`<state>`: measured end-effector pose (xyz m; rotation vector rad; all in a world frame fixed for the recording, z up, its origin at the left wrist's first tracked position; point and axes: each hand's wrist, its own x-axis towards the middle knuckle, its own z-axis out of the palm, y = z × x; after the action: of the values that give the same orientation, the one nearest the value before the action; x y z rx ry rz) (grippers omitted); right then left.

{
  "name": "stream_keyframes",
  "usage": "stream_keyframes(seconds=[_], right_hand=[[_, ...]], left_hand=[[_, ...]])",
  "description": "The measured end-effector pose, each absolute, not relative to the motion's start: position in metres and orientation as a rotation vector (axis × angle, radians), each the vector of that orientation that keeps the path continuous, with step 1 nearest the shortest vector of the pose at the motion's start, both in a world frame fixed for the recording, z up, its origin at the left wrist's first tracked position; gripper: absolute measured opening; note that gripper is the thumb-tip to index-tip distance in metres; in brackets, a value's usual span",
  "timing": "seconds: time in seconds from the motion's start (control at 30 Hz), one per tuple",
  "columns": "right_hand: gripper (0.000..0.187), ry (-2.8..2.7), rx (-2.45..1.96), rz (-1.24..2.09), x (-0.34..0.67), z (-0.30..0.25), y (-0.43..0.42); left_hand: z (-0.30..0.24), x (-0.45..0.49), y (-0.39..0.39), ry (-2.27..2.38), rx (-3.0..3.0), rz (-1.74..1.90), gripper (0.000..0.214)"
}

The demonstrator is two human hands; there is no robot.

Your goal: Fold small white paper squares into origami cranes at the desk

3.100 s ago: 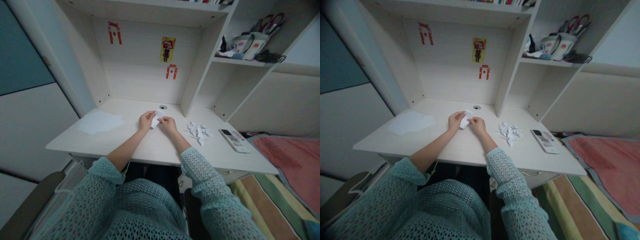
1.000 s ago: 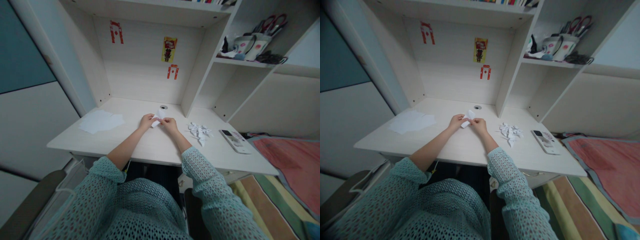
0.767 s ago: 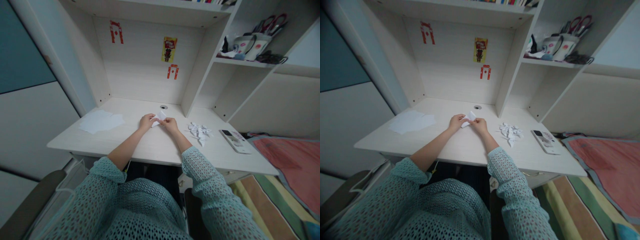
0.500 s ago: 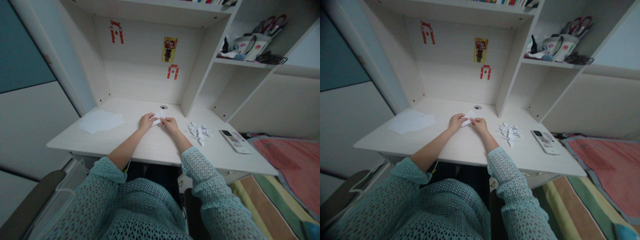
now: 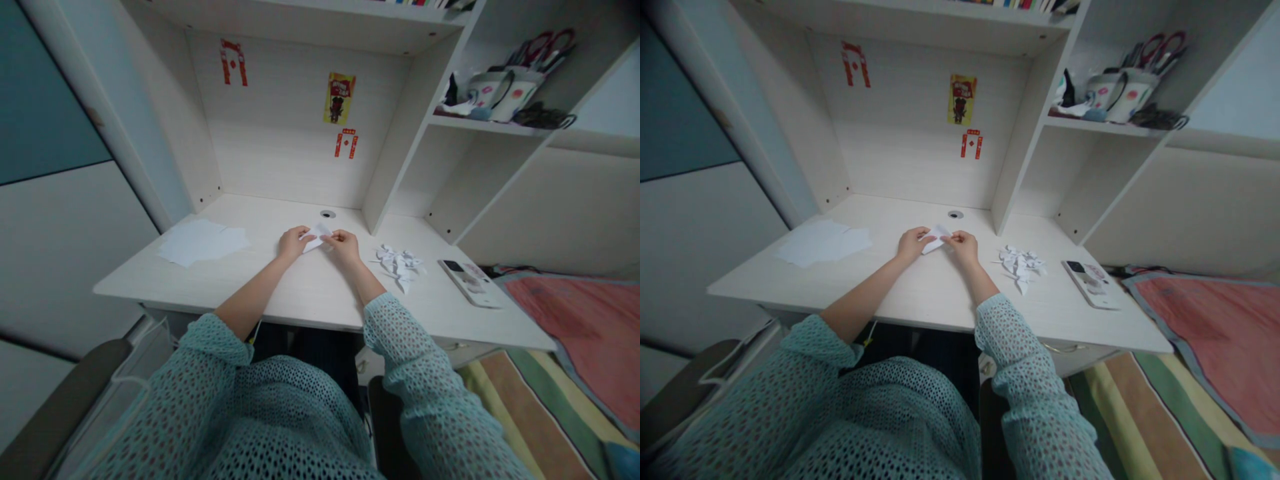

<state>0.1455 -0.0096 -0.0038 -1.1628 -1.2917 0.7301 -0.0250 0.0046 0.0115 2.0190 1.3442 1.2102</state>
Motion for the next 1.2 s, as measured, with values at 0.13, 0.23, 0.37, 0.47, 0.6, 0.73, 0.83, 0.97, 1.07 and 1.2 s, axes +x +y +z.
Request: stream_keyframes(seconds=[0.13, 0.23, 0.37, 0.47, 0.6, 0.73, 0.83, 0.97, 1.07, 1.2], right_hand=[[0.044, -1.300, -1.182, 0.704, 0.144, -0.005, -0.009], [0.046, -1.320, -1.188, 0.683, 0.145, -0.003, -0.010], [0.052, -1.354, -1.181, 0.653, 0.148, 0.001, -0.011], [0.053, -1.348, -1.186, 0.631, 0.147, 0.003, -0.013], [0.051, -1.326, -1.206, 0.695, 0.143, 0.003, -0.014], [0.048, -1.431, -1.261, 0.715, 0.140, -0.002, -0.014], [0.045, -1.486, -1.294, 0.624, 0.140, -0.005, -0.013], [0.042, -1.503, -1.296, 0.558, 0.140, -0.004, -0.014], [0.042, -1.529, -1.296, 0.582, 0.139, -0.003, -0.016], [0.041, -1.605, -1.291, 0.616, 0.137, -0.004, -0.017]], left_hand=[[0.016, -0.024, 0.001, 1.386, 2.005, 1.180, 0.023], [0.015, -0.025, 0.001, 1.385, 2.007, 1.186, 0.022], [0.011, -0.025, 0.005, 1.346, 2.007, 1.230, 0.023], [0.007, -0.025, 0.008, 1.290, 1.955, 1.261, 0.023], [0.006, -0.023, 0.011, 1.252, 1.804, 1.317, 0.021], [0.007, -0.021, 0.010, 1.229, 1.665, 1.354, 0.019], [0.007, -0.021, 0.009, 1.200, 1.632, 1.343, 0.019], [0.002, -0.020, 0.014, 1.152, 1.627, 1.318, 0.021], [-0.001, -0.020, 0.018, 1.113, 1.597, 1.321, 0.024], [-0.003, -0.021, 0.020, 1.067, 1.536, 1.303, 0.027]])
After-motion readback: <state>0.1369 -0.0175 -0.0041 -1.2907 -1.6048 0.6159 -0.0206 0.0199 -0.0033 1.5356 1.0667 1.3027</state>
